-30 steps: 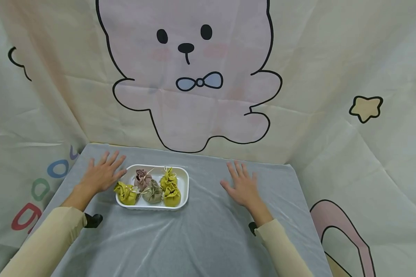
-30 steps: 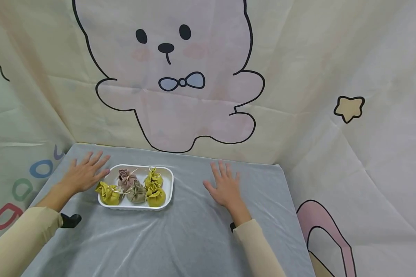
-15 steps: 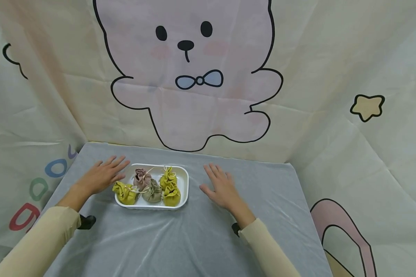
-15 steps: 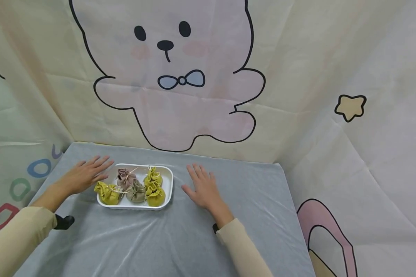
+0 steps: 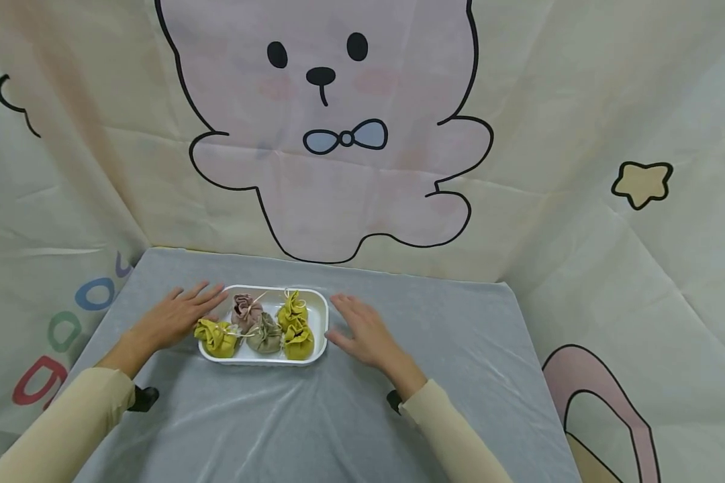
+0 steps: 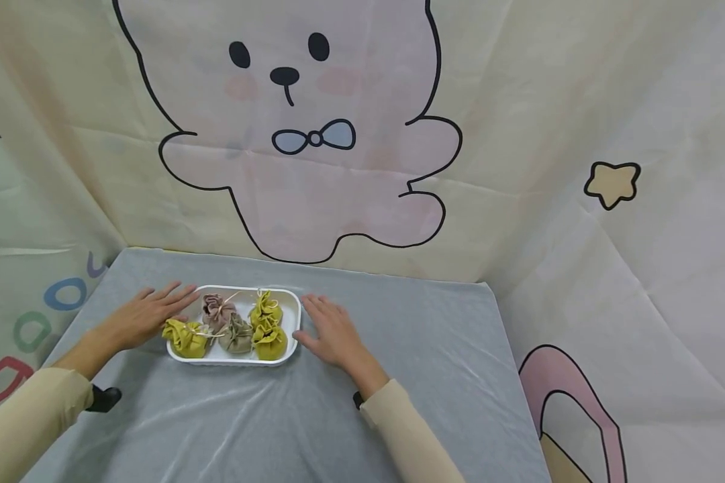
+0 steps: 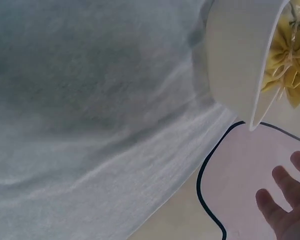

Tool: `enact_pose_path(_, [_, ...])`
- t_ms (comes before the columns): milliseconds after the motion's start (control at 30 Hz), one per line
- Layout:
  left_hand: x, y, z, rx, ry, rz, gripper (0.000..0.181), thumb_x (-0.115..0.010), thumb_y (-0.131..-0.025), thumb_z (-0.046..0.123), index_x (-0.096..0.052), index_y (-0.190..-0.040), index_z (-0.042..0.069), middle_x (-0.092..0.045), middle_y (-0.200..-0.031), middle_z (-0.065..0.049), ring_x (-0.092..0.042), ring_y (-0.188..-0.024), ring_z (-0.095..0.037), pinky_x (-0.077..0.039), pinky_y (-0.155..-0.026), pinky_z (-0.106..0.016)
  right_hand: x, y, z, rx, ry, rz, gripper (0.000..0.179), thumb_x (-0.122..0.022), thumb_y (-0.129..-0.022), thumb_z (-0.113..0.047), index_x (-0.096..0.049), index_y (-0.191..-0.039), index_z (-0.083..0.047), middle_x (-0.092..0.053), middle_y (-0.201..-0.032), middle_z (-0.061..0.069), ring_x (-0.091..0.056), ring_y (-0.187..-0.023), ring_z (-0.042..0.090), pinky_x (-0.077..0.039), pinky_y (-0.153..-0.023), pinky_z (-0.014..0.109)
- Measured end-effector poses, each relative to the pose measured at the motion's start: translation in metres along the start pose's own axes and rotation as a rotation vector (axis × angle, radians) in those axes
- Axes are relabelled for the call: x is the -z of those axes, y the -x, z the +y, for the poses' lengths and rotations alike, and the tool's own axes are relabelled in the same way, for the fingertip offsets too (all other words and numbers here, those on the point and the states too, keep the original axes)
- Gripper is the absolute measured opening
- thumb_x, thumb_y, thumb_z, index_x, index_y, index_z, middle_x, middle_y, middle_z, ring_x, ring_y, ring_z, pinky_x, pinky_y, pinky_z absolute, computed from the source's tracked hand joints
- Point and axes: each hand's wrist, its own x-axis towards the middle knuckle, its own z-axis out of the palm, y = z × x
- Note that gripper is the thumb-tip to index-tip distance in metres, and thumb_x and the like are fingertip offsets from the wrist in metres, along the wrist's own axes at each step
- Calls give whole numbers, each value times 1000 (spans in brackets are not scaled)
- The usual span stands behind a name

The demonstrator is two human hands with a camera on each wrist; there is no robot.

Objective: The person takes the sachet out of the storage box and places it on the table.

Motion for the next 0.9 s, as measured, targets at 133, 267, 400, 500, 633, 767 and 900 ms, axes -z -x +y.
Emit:
enact_pose_path(133, [-2, 5, -1, -19, -15, 27, 57, -61, -98, 19, -43, -151, 8, -38, -157, -14, -35, -141, -43, -36, -102, -68, -4, -9, -10, 36, -30, -28, 69, -68, -93, -41, -44, -150, -11, -49, -150, 4, -44, -139, 23, -33, -114, 42])
enact_pose_path(267, [-5, 9, -2, -46, -32, 56, 62, -63, -95, 13, -41, -152, 8, -37, -157, -13, -37, -140, -43, -38, -99, -68, -9, -17, -21, 87, -70, -70, 67, -71, -92, -36, -47, -148, -9, -52, -147, 5, -49, -135, 22, -38, -112, 38])
enact_pose_path(400, [-7, 12, -3, -49, -40, 51, 64, -62, -95, 12, -37, -154, 10, -35, -159, -12, -35, -141, -43, -37, -100, -68, -17, -23, -28, 107, -100, -105, 65, -74, -90, -33, -49, -146, -9, -54, -146, 5, -52, -132, 22, -40, -110, 37])
enact_pose_path(500, [-7, 13, -4, -40, -51, 24, 65, -61, -96, 13, -34, -155, 11, -32, -160, -11, -33, -143, -42, -35, -101, -69, -23, -26, -31, 100, -107, -111, 64, -75, -89, -31, -51, -145, -10, -55, -144, 4, -53, -131, 21, -39, -110, 35])
enact_pose_path(633, [-6, 12, -3, -26, -73, -15, 69, -63, -95, 11, -31, -156, 11, -30, -161, -11, -31, -144, -41, -33, -103, -70, -29, -28, -33, 86, -94, -113, 64, -76, -88, -28, -51, -145, -12, -56, -144, 3, -53, -131, 20, -39, -110, 33])
enact_pose_path(767, [-5, 9, -2, -17, -84, -38, 74, -65, -93, 10, -29, -157, 10, -30, -161, -13, -30, -144, -41, -33, -103, -70, -32, -31, -33, 75, -84, -102, 63, -77, -87, -25, -52, -144, -13, -58, -141, 3, -56, -128, 19, -42, -108, 33])
enact_pose_path(900, [-5, 8, 0, -12, -77, -51, 75, -64, -92, 8, -27, -157, 10, -31, -160, -14, -30, -144, -42, -33, -103, -69, -35, -34, -35, 57, -97, -101, 62, -77, -87, -23, -54, -143, -14, -60, -139, 1, -59, -124, 19, -44, -105, 34])
